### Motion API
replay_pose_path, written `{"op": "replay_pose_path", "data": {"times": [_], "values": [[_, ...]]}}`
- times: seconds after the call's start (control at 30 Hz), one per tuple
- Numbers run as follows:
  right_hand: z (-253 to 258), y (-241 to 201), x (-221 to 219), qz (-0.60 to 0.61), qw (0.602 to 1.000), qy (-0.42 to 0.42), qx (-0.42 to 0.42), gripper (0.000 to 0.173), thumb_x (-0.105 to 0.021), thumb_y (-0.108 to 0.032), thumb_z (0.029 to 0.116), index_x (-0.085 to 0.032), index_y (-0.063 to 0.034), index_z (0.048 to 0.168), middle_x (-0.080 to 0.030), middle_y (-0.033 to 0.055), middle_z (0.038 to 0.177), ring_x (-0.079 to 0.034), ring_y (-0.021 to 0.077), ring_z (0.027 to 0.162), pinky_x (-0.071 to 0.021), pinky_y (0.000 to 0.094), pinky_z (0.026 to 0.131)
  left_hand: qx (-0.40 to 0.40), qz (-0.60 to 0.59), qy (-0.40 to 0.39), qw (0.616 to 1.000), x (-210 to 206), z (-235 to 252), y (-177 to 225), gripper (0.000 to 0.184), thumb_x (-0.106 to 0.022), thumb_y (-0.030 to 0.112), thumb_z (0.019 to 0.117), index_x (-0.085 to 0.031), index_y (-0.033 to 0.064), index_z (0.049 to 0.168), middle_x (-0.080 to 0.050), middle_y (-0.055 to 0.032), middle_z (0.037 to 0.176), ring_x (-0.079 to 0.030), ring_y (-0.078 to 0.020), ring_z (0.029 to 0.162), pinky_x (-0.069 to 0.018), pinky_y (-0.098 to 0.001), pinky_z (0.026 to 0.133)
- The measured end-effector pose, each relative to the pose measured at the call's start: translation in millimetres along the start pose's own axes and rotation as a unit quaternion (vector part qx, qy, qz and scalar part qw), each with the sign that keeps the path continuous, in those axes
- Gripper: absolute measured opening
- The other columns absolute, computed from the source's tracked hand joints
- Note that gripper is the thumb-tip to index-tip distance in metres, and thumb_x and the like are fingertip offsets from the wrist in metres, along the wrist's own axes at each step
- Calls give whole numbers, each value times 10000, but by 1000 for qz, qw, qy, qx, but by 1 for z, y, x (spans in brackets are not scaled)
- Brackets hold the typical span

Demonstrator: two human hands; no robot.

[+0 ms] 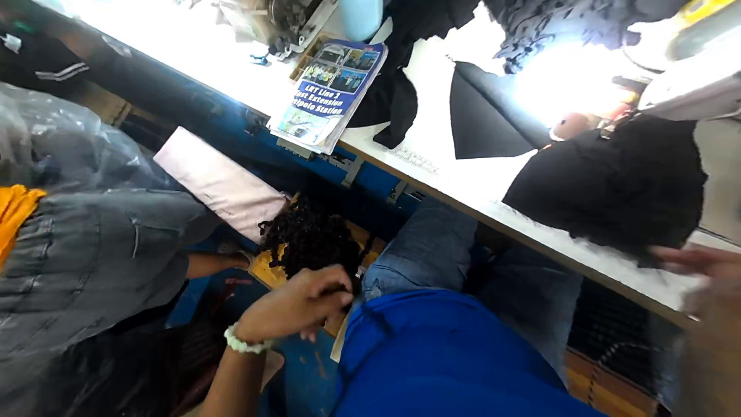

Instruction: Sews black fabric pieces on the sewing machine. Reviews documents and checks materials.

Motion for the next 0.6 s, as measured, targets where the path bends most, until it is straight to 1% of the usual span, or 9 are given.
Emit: {"op": "replay_pose_path", "data": {"times": [0.07, 0.1, 0.13, 0.2, 0.27, 0.3, 0.37, 0.47, 0.6], "values": [[9, -51, -49, 75, 986, -138, 59, 307, -505, -339, 1090, -668, -199, 1309, -669, -99, 1349, -600, 20, 1247, -507, 223, 1034, -122, 50, -36, 991, -25, 20, 54, 183, -520, 228, 1080, -615, 74, 1110, -653, -4, 726, -564, -11, 495, -476, -167, 438], [9, -71, -75, 113, 971, -194, 84, 385, -541, -431, 1063, -651, -217, 1364, -646, -77, 1404, -578, 51, 1305, -499, 255, 1076, -175, 68, -51, 981, -37, 30, 79, 193, -518, 222, 1081, -614, 57, 1106, -658, -19, 729, -574, -17, 514, -481, -168, 456], [6, -87, -98, 160, 951, -245, 103, 486, -590, -481, 1025, -631, -178, 1402, -639, -28, 1425, -575, 77, 1319, -501, 270, 1086, -215, 78, -66, 971, -48, 40, 100, 195, -518, 208, 1080, -614, 40, 1102, -662, -32, 739, -585, -23, 536, -488, -167, 478], [-2, -105, -127, 262, 900, -332, 106, 573, -713, -414, 957, -613, -51, 1388, -685, 53, 1314, -619, 62, 1225, -516, 233, 1048, -261, 63, -87, 959, -59, 56, 132, 169, -547, 175, 1067, -612, 23, 1100, -670, -40, 766, -595, -21, 562, -492, -157, 496], [0, -104, -128, 318, 867, -380, 55, 377, -727, -260, 964, -624, -27, 1241, -720, 12, 1017, -661, -40, 909, -551, 122, 807, -268, 18, -102, 958, -50, 67, 147, 190, -615, 177, 1032, -588, 51, 1172, -694, 6, 814, -602, 27, 577, -490, -124, 480], [6, -96, -119, 327, 866, -377, 15, 274, -687, -205, 990, -665, -44, 1211, -722, -14, 950, -652, -57, 803, -553, 109, 717, -265, 6, -104, 958, -40, 71, 149, 274, -663, 185, 1002, -577, 71, 1237, -703, 35, 854, -602, 47, 603, -488, -112, 490], [22, -69, -88, 291, 899, -321, -57, 173, -635, -212, 1013, -740, -131, 1124, -698, -123, 849, -587, -98, 679, -504, 93, 609, -252, 26, -71, 965, -12, 79, 141, 389, -729, 235, 956, -612, 102, 1302, -711, 81, 876, -602, 63, 633, -488, -109, 513], [39, -29, -39, 235, 938, -213, -140, 98, -639, -185, 982, -735, -187, 1006, -604, -190, 684, -512, -94, 560, -434, 95, 521, -227, 58, 0, 972, 25, 84, 123, 245, -713, 261, 964, -729, 142, 1177, -732, 125, 869, -574, 105, 619, -459, -76, 530], [44, -7, 5, 221, 944, -131, -206, 128, -611, -123, 964, -718, -193, 962, -574, -190, 638, -478, -87, 519, -404, 94, 496, -190, 40, 72, 978, 52, 88, 111, 160, -640, 276, 1001, -779, 214, 1045, -727, 151, 789, -500, 122, 518, -391, -55, 473]]}}
Point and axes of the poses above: each hand's wrist, its own z-axis towards the middle knuckle, its own x-axis out of the back of the hand, y = z × x, the point moved 7 cm from there along z, towards the middle knuckle
